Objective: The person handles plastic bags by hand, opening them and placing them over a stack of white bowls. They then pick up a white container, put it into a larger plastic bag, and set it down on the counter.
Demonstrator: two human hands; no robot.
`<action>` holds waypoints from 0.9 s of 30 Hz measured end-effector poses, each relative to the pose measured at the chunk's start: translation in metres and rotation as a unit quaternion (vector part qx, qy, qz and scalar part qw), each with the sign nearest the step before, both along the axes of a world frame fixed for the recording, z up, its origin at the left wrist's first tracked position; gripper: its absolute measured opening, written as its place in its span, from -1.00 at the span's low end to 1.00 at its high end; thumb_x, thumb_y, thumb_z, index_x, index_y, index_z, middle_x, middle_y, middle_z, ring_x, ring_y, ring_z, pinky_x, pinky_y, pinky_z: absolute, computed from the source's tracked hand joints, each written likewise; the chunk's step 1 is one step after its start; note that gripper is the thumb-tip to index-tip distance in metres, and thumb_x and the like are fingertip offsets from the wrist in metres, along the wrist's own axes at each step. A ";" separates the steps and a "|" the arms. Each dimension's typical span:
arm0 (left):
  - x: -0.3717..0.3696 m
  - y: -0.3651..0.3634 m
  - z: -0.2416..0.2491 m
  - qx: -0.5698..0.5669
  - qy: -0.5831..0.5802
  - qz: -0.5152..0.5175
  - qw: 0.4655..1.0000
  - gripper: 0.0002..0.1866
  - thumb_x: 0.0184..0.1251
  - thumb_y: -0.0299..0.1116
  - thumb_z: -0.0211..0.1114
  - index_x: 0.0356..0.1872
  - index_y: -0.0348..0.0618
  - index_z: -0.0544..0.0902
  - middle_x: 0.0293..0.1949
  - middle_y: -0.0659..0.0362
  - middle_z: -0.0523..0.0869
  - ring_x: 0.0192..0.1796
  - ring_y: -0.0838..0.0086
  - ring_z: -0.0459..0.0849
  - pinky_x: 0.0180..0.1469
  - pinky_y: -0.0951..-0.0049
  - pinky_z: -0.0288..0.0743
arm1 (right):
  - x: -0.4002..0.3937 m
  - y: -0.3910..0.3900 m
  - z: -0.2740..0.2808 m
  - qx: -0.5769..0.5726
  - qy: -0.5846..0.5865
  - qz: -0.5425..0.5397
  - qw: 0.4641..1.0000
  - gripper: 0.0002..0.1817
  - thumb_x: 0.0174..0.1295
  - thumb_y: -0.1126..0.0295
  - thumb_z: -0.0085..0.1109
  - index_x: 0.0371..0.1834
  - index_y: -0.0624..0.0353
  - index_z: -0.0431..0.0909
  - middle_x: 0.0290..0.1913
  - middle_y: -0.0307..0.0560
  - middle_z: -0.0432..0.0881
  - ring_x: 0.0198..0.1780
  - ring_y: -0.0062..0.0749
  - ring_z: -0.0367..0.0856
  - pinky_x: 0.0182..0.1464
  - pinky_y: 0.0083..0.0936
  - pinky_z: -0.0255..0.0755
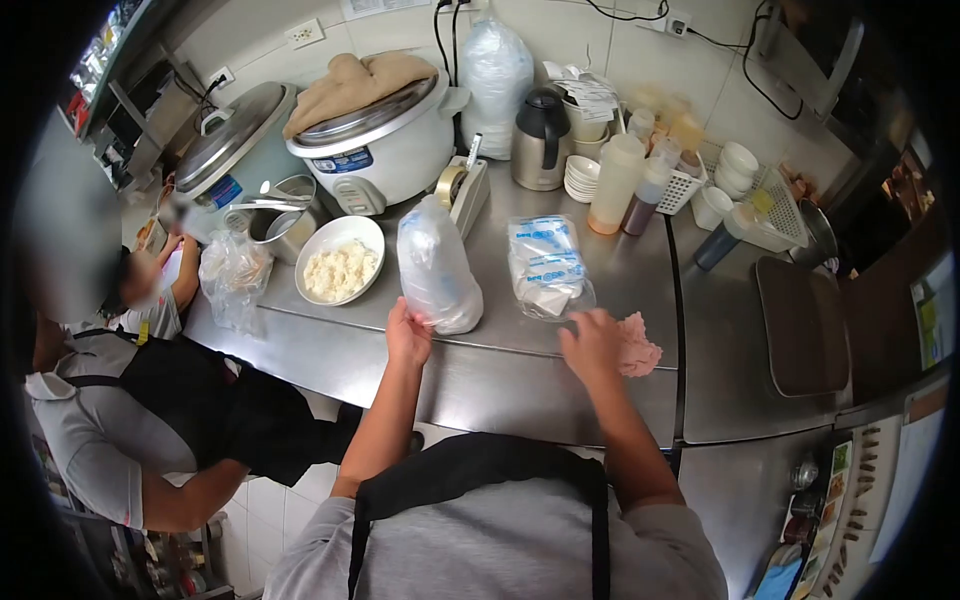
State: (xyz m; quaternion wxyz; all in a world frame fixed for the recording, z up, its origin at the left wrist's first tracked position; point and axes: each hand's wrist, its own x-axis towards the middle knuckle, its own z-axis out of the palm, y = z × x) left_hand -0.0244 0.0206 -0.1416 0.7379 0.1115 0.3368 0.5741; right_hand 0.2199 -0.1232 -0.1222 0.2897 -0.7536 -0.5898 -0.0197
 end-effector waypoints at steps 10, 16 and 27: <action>-0.004 -0.006 -0.010 0.011 -0.011 0.005 1.000 -0.90 0.22 -0.31 -0.02 -0.37 -0.07 0.32 -0.62 0.29 0.39 -0.60 0.59 0.40 -0.56 0.60 0.37 | 0.038 -0.033 -0.007 -0.074 -0.054 -0.046 0.995 -0.77 -0.17 0.28 0.14 -0.38 0.06 0.53 -0.24 -0.16 0.45 -0.15 -0.17 0.39 -0.05 -0.20 0.21; -0.003 -0.018 -0.008 0.016 -0.004 0.003 1.000 -0.89 0.19 -0.30 -0.02 -0.37 -0.10 0.35 -0.53 0.25 0.44 -0.47 0.53 0.46 -0.42 0.55 0.40 | 0.004 0.047 -0.016 -0.090 -0.068 0.051 0.992 -0.86 -0.08 0.33 0.06 -0.45 0.06 0.53 -0.28 -0.15 0.47 -0.17 -0.23 0.42 -0.14 -0.35 0.31; 0.022 -0.101 -0.028 -0.092 0.122 -0.153 0.976 -0.87 0.16 -0.28 0.01 -0.35 -0.07 0.36 -0.50 0.21 0.47 -0.52 0.48 0.48 -0.50 0.52 0.38 | 0.013 0.068 -0.055 -0.011 -0.017 0.022 1.000 -0.93 -0.09 0.41 0.08 -0.60 0.15 0.45 -0.36 -0.06 0.44 -0.24 -0.16 0.42 -0.22 -0.34 0.33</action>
